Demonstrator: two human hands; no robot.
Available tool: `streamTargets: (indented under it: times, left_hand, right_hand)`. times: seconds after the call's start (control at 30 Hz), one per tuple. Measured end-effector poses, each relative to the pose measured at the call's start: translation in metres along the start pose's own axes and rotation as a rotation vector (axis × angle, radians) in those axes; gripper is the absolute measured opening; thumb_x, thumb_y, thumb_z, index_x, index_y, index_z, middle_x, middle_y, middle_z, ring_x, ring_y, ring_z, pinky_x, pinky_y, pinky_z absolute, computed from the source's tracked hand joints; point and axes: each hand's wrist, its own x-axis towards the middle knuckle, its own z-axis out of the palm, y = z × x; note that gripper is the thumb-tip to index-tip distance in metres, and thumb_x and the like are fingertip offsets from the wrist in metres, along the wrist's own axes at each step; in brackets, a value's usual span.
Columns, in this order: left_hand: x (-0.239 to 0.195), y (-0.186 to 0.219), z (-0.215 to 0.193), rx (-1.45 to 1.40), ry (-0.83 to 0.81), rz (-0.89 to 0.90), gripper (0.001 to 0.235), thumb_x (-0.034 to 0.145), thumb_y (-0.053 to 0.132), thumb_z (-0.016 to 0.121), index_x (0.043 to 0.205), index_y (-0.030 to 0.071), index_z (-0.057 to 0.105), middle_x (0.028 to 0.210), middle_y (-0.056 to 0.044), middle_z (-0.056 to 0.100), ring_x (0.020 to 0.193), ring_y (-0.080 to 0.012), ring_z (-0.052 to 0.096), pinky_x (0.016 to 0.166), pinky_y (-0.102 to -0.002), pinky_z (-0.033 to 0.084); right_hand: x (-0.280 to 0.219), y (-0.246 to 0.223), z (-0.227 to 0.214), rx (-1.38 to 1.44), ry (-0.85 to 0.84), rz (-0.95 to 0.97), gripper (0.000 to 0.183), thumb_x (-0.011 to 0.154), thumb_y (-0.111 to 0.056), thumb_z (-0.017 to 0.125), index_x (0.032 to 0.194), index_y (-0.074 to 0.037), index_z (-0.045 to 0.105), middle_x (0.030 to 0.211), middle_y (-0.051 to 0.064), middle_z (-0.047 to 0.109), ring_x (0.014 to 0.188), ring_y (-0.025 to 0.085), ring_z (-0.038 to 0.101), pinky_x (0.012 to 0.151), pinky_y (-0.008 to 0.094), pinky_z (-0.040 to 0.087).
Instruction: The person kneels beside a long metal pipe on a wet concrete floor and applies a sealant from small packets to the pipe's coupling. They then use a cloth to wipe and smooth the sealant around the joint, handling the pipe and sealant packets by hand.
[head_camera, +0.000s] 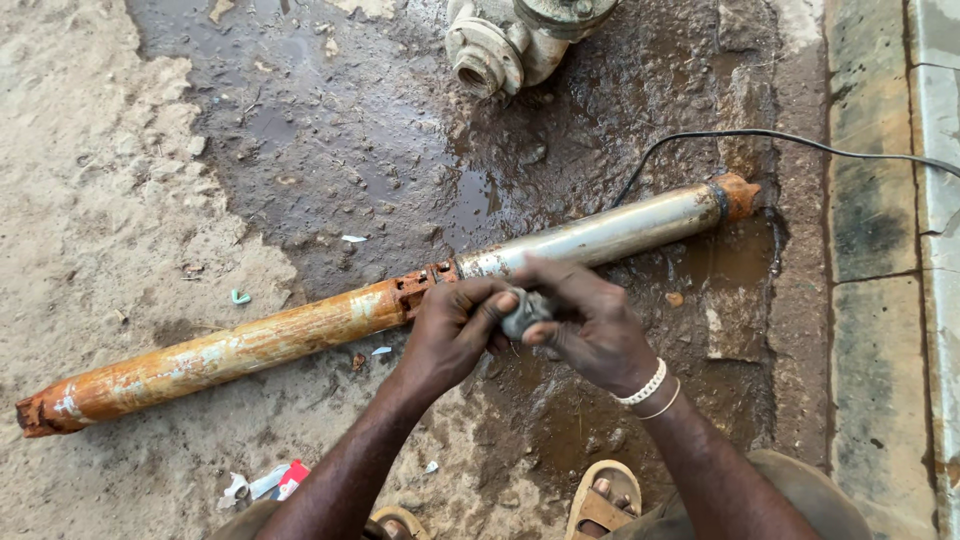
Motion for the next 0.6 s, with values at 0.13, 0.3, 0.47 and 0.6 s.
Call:
streamTargets:
  times: [0.13, 0.3, 0.47, 0.6]
  left_hand:
    - [0.003, 0.002, 0.001, -0.097, -0.027, -0.194, 0.022, 0.098, 0.018, 0.063, 0.103, 0.001, 0.076, 0.079, -0.013, 0.077, 0.057, -0.0146, 0.07, 0.049, -0.029, 0.062]
    - [0.005, 0.007, 0.0, -0.628, -0.114, -0.231, 0.041, 0.104, 0.032, 0.045, 0.107, 0.002, 0.073, 0.085, -0.012, 0.077, 0.069, -0.0143, 0.076, 0.064, -0.028, 0.065]
    - [0.01, 0.008, 0.008, -0.032, -0.096, -0.107, 0.028, 0.1, 0.026, 0.059, 0.109, 0.004, 0.075, 0.086, -0.01, 0.078, 0.072, -0.0146, 0.074, 0.064, -0.029, 0.064]
    - [0.009, -0.005, 0.026, -0.112, -0.081, -0.179, 0.035, 0.102, 0.03, 0.056, 0.103, 0.002, 0.077, 0.08, -0.008, 0.078, 0.062, -0.0148, 0.073, 0.055, -0.029, 0.064]
  right_hand:
    - [-0.004, -0.006, 0.002, -0.095, -0.023, -0.132, 0.056, 0.091, -0.034, 0.073, 0.137, -0.003, 0.064, 0.124, 0.017, 0.073, 0.107, 0.026, 0.076, 0.091, 0.033, 0.065]
    - [-0.005, 0.0, 0.009, 0.06, 0.18, -0.012, 0.037, 0.091, -0.017, 0.077, 0.125, -0.005, 0.072, 0.12, 0.015, 0.077, 0.102, 0.023, 0.077, 0.087, 0.033, 0.064]
    - [0.0, 0.014, 0.009, -0.105, 0.253, -0.066, 0.023, 0.09, -0.01, 0.074, 0.112, -0.006, 0.076, 0.106, 0.012, 0.08, 0.092, 0.019, 0.079, 0.08, 0.031, 0.065]
    - [-0.004, 0.021, 0.015, -0.305, 0.304, -0.067, 0.013, 0.09, -0.009, 0.069, 0.1, -0.006, 0.078, 0.085, 0.006, 0.079, 0.069, 0.015, 0.077, 0.061, 0.03, 0.064]
